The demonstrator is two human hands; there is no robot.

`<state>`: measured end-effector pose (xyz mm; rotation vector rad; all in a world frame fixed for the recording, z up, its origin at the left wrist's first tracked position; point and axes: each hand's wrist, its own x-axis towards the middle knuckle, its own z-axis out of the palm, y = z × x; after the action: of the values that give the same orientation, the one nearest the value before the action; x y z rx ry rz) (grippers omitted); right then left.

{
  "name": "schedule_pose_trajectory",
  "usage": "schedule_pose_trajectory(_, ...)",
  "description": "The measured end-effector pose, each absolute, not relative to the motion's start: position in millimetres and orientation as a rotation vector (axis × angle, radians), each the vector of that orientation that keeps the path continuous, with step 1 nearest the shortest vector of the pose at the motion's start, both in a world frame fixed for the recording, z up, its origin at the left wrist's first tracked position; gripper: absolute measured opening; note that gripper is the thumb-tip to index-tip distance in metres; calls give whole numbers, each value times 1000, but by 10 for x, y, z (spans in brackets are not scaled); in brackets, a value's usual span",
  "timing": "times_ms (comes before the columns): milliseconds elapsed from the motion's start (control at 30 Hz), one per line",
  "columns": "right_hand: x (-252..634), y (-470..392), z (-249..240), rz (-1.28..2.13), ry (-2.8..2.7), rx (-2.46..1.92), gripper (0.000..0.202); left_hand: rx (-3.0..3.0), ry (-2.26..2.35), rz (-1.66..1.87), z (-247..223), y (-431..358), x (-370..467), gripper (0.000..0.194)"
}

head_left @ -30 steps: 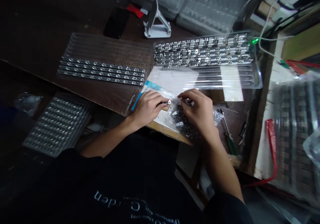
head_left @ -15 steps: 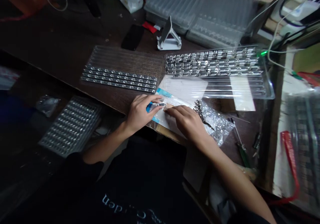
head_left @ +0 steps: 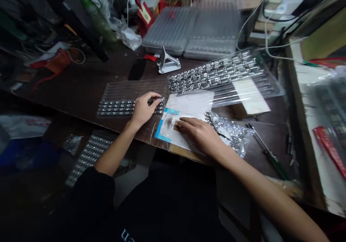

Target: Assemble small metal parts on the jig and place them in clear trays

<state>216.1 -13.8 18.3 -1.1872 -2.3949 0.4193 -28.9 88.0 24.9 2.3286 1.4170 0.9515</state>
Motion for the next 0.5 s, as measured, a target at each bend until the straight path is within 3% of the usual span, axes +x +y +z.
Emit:
schedule_pose_trajectory(167, 2376, -110, 236, 415, -2321, -1285, 30, 2341, 1493, 873, 279, 1153, -267, 15)
schedule_pose_trajectory(500, 2544, -107, 387, 443, -2448, -1697, 20, 2492, 1686, 324, 362, 1322, -404, 17)
